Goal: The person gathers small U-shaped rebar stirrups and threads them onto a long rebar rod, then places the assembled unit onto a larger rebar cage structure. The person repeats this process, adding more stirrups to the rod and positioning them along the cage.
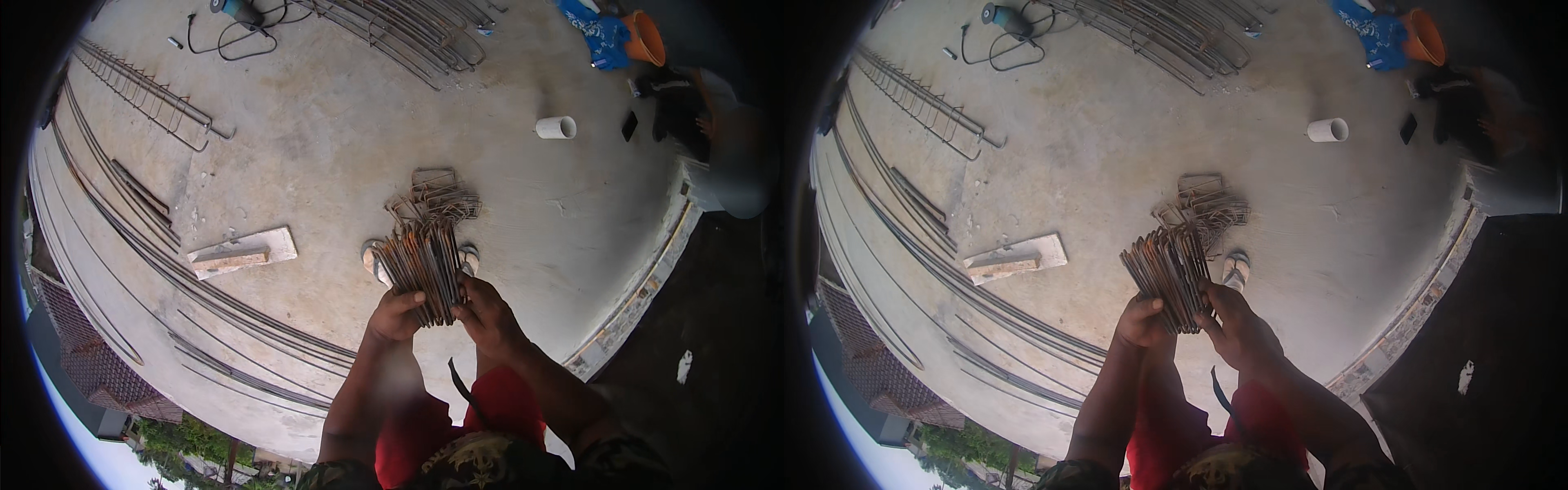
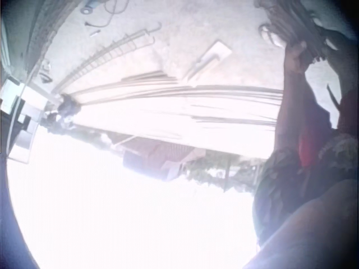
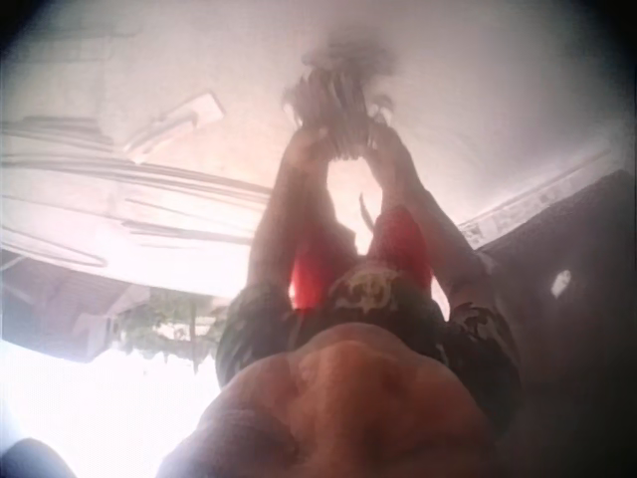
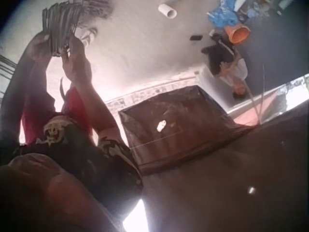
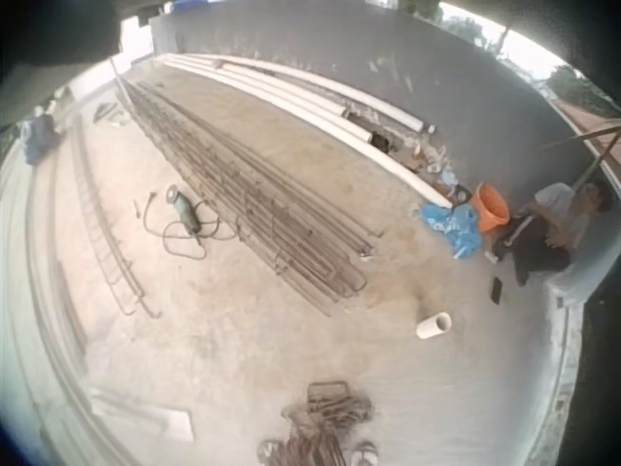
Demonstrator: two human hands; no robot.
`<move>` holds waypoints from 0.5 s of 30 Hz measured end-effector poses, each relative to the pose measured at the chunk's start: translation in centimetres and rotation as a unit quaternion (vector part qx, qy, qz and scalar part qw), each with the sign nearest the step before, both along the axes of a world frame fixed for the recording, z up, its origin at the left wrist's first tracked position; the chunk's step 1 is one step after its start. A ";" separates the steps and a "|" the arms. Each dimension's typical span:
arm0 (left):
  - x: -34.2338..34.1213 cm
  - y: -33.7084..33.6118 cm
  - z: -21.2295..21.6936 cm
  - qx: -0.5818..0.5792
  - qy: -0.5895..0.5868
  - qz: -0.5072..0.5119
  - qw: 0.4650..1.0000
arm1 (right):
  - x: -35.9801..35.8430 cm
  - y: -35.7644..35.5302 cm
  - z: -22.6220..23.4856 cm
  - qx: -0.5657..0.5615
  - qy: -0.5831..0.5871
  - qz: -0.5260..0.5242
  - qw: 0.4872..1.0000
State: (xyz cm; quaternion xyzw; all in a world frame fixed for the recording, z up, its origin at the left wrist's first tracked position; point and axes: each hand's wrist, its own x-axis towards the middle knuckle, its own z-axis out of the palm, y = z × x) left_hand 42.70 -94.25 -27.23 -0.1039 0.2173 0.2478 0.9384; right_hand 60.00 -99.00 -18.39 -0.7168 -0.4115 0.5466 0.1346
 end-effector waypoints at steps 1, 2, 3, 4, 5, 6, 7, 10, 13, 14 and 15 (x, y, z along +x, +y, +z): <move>0.0 -0.1 1.0 -0.002 0.001 -0.001 1.000 | 0.0 0.1 1.3 -0.014 -0.011 0.006 1.000; -0.2 -0.2 2.0 -0.003 0.007 0.001 1.000 | -0.1 0.0 2.5 -0.027 -0.016 0.015 0.999; -0.3 -0.3 2.7 0.002 0.009 -0.002 1.000 | 0.1 -0.1 3.7 0.003 -0.043 0.025 0.999; -0.4 -0.5 3.4 0.007 0.011 -0.005 1.000 | 0.8 -0.4 5.1 0.034 -0.070 0.036 0.996; -0.4 -0.4 4.0 0.017 0.011 -0.012 1.000 | 1.5 -1.0 6.3 0.069 -0.100 0.041 0.992; -0.3 0.2 4.7 0.023 0.010 -0.017 1.000 | 2.8 -2.1 7.0 0.078 -0.144 0.073 0.984; -0.4 0.3 4.0 0.018 0.012 -0.020 1.000 | 4.5 -4.3 5.8 0.077 -0.186 0.108 0.974; 0.6 1.4 4.8 0.023 0.026 -0.032 0.999 | 9.5 -10.3 4.9 -0.069 -0.262 0.096 0.958; 2.6 2.8 5.3 0.017 0.049 -0.036 0.998 | 12.1 -13.0 3.6 -0.170 -0.334 0.137 0.917; 3.4 3.4 5.5 0.017 0.063 -0.036 0.997 | 12.8 -12.0 3.2 -0.178 -0.358 0.169 0.901; 4.4 3.9 5.6 0.021 0.078 -0.040 0.996 | 13.7 -10.7 2.6 -0.212 -0.321 0.150 0.911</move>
